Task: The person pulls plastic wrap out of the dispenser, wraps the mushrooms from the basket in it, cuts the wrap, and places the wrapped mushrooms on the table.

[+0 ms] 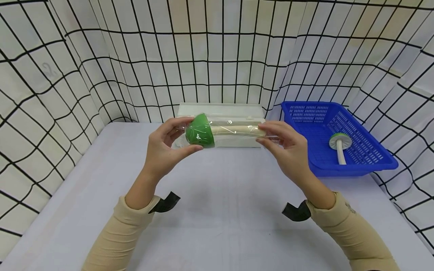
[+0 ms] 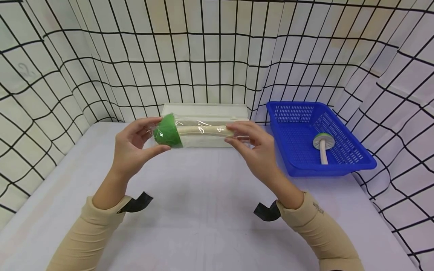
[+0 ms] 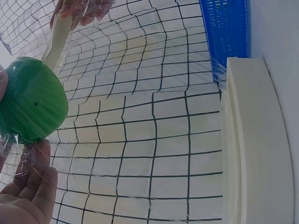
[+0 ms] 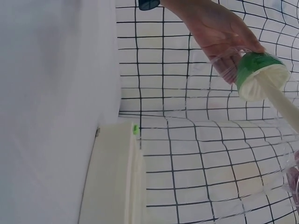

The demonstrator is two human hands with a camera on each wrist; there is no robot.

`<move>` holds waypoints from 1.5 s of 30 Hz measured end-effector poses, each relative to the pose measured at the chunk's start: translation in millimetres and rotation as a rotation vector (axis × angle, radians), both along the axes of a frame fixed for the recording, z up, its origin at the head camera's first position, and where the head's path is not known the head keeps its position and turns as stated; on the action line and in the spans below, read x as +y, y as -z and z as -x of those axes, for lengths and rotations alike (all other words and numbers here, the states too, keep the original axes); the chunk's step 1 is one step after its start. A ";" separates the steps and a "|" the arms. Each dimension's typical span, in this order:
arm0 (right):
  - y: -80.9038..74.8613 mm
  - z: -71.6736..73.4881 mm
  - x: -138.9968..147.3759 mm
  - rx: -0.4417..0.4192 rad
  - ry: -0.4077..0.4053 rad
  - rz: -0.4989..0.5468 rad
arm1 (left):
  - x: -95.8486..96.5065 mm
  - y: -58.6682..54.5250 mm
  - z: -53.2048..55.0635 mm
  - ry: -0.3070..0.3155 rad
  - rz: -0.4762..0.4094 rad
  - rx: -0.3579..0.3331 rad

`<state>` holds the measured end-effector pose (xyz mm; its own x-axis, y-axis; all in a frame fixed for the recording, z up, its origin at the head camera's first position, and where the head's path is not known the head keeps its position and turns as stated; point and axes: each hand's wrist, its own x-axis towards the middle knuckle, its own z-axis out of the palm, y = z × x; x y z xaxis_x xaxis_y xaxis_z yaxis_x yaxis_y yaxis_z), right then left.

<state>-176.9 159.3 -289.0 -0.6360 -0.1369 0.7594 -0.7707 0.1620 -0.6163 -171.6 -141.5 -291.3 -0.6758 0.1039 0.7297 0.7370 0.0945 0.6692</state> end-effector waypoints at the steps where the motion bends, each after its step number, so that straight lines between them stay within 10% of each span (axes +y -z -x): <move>1: -0.5 -0.6 -0.1 0.007 0.000 -0.001 | 0.0 -0.2 -0.3 0.002 -0.004 0.002; 29: -13.7 -9.1 4.0 0.089 -0.021 -0.049 | -1.8 -9.6 -10.0 0.048 -0.011 0.092; 45: -8.9 -16.3 14.9 -0.045 -0.051 -0.061 | 1.6 -7.4 -18.7 0.028 0.055 0.012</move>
